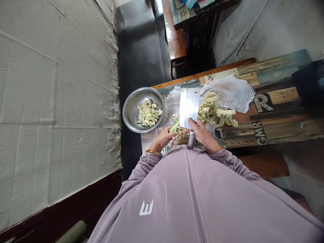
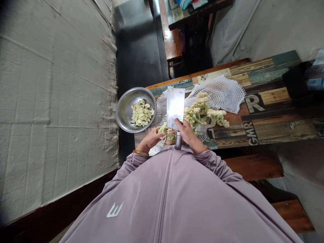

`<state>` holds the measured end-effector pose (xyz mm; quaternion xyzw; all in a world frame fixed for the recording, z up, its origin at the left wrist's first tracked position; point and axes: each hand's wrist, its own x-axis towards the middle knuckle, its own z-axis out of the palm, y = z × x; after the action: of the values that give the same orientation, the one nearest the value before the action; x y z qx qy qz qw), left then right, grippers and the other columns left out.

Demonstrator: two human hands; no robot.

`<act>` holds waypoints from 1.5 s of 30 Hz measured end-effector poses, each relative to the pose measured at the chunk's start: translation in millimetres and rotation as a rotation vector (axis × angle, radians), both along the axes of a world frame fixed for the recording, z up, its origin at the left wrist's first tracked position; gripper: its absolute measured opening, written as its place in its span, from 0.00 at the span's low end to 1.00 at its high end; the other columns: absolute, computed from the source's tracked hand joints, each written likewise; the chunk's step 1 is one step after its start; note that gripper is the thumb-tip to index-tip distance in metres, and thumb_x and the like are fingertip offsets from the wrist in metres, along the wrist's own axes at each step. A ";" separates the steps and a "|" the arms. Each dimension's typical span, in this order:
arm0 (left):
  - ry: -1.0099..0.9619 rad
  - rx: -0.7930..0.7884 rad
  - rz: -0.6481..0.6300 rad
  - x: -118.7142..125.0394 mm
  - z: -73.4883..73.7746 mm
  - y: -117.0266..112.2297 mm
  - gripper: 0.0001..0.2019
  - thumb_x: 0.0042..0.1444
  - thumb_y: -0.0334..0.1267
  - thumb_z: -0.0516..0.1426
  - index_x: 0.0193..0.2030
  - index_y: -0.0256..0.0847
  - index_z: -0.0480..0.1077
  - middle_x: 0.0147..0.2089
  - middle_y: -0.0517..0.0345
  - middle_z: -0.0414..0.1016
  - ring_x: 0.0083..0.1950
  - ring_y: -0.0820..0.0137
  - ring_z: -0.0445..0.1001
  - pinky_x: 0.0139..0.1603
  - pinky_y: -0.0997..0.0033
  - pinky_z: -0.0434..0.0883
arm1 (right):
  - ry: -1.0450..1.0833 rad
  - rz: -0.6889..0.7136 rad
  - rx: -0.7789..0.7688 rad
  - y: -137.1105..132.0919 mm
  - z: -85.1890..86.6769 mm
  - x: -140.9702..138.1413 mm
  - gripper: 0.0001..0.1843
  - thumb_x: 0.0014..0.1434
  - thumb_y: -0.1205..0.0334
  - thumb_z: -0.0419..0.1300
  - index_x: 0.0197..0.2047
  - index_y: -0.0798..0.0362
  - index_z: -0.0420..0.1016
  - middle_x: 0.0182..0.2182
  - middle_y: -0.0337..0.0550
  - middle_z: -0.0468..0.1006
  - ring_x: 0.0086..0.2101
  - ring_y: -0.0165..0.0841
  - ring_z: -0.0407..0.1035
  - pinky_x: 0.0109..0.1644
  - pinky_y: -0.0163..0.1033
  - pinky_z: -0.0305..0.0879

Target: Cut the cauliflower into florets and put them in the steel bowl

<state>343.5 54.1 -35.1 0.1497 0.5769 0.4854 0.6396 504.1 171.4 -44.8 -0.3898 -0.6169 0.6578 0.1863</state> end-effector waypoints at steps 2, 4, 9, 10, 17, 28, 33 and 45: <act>-0.069 -0.028 0.062 -0.3 -2.9 -2.3 0.22 0.43 0.41 0.70 0.45 0.34 0.75 0.41 0.52 0.77 0.35 0.72 0.73 0.36 0.74 0.68 | 0.031 -0.053 -0.063 5.1 -0.4 5.4 0.25 0.67 0.39 0.49 0.54 0.48 0.71 0.40 0.46 0.79 0.34 0.40 0.77 0.32 0.45 0.78; -0.101 -0.042 0.112 -1.3 -5.1 -3.9 0.21 0.43 0.42 0.69 0.44 0.34 0.74 0.40 0.53 0.76 0.33 0.74 0.72 0.32 0.75 0.66 | 0.029 -0.045 -0.003 9.7 0.2 11.8 0.23 0.66 0.40 0.51 0.51 0.48 0.72 0.41 0.47 0.79 0.32 0.39 0.77 0.33 0.44 0.78; -0.058 -0.078 0.191 -3.2 -6.5 -2.3 0.23 0.43 0.42 0.69 0.45 0.39 0.71 0.39 0.57 0.73 0.31 0.77 0.71 0.30 0.77 0.65 | -0.025 0.178 0.431 4.5 3.8 21.6 0.20 0.70 0.50 0.49 0.56 0.48 0.75 0.52 0.51 0.79 0.54 0.45 0.73 0.60 0.51 0.70; -0.025 -0.087 0.198 -3.0 -6.5 -1.5 0.23 0.43 0.42 0.69 0.46 0.39 0.71 0.39 0.58 0.73 0.31 0.77 0.71 0.30 0.77 0.65 | -0.023 0.225 0.480 0.8 4.1 21.9 0.21 0.70 0.53 0.48 0.60 0.47 0.73 0.56 0.49 0.77 0.58 0.44 0.70 0.64 0.51 0.67; 0.294 -0.127 0.135 6.2 -8.2 4.3 0.15 0.42 0.40 0.66 0.35 0.39 0.69 0.29 0.63 0.67 0.26 0.77 0.64 0.25 0.76 0.59 | -0.156 0.442 0.654 -14.6 3.2 19.7 0.25 0.70 0.63 0.49 0.69 0.46 0.64 0.62 0.46 0.72 0.58 0.40 0.70 0.62 0.44 0.70; 0.332 -0.059 0.138 13.2 -5.4 4.6 0.12 0.41 0.36 0.64 0.27 0.40 0.62 0.24 0.67 0.59 0.24 0.79 0.54 0.24 0.76 0.54 | -0.205 0.441 0.720 -26.0 -13.4 11.6 0.21 0.70 0.66 0.51 0.63 0.49 0.70 0.57 0.48 0.76 0.53 0.38 0.74 0.56 0.40 0.71; 0.332 -0.129 0.076 12.2 -3.3 -0.7 0.11 0.43 0.39 0.64 0.26 0.38 0.66 0.22 0.65 0.62 0.22 0.79 0.57 0.24 0.75 0.53 | -0.263 0.431 0.721 -32.5 -29.7 14.1 0.19 0.73 0.59 0.48 0.60 0.51 0.72 0.52 0.50 0.79 0.51 0.37 0.75 0.57 0.39 0.70; 0.320 -0.025 0.067 -0.2 0.2 -2.5 0.16 0.43 0.38 0.68 0.40 0.38 0.74 0.32 0.63 0.70 0.30 0.76 0.66 0.30 0.76 0.64 | -0.313 0.222 0.265 -42.5 -63.7 38.0 0.17 0.70 0.54 0.50 0.47 0.52 0.76 0.34 0.46 0.84 0.36 0.38 0.79 0.44 0.40 0.73</act>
<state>343.3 51.6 -34.9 0.1980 0.6820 0.4691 0.5250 542.1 128.9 -108.5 -0.3890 -0.7584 0.5191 0.0643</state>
